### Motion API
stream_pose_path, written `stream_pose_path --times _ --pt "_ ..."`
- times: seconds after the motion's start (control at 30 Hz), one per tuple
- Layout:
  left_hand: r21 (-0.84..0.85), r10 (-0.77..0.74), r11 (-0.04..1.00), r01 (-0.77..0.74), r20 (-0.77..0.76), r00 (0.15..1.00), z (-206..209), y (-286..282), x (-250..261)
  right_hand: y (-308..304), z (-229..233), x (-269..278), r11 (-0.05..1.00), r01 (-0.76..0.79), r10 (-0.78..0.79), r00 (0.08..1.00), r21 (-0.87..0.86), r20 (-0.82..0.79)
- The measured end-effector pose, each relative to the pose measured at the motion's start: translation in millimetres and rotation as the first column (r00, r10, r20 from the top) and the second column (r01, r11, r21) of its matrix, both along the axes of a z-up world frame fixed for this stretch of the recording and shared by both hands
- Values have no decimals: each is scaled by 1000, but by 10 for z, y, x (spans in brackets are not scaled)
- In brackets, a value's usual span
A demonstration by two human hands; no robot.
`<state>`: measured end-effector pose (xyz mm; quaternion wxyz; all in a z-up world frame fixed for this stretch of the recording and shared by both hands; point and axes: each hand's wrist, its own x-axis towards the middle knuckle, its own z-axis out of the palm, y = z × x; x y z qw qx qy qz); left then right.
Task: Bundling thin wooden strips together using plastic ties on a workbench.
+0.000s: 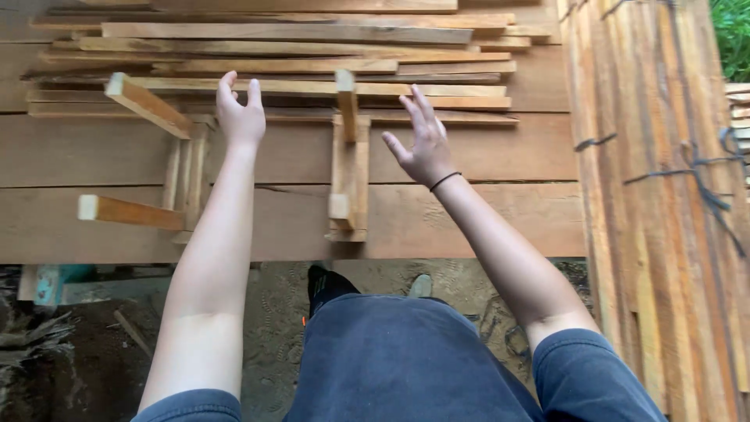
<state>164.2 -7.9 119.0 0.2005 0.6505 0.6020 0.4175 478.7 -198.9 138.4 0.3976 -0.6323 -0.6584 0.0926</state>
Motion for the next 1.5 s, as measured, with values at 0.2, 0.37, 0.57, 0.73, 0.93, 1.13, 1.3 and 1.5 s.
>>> stream_pose_path --times 0.2,0.37,0.57,0.73,0.93,1.13,1.3,1.5 --pt "82 -71 993 88 -186 980 368 708 -978 1129 79 -668 993 67 -60 996 -94 73" --pt "9 -136 985 174 -578 805 -133 1570 -1900 1798 -359 -777 853 337 -306 942 -398 142" --pt "-52 -190 975 216 -699 690 -292 1688 -2156 1992 -261 -725 730 462 -354 886 -504 300" --pt "-4 -117 986 168 -736 667 -370 1657 -2097 1960 -301 -806 749 498 -391 865 -437 315" --pt "3 -117 985 175 -733 670 -239 1639 -2037 1965 -173 -789 751 470 -378 882 -464 280" --pt "3 -114 985 171 -735 668 -288 1641 -2026 1927 -124 -831 736 481 -419 876 -475 238" --pt "-5 -121 985 173 -735 667 -373 1684 -1992 1952 -113 -804 706 504 -446 862 -498 241" --pt "-19 -130 985 169 -725 677 -292 1654 -1960 1931 -110 -851 679 539 -470 841 -498 270"
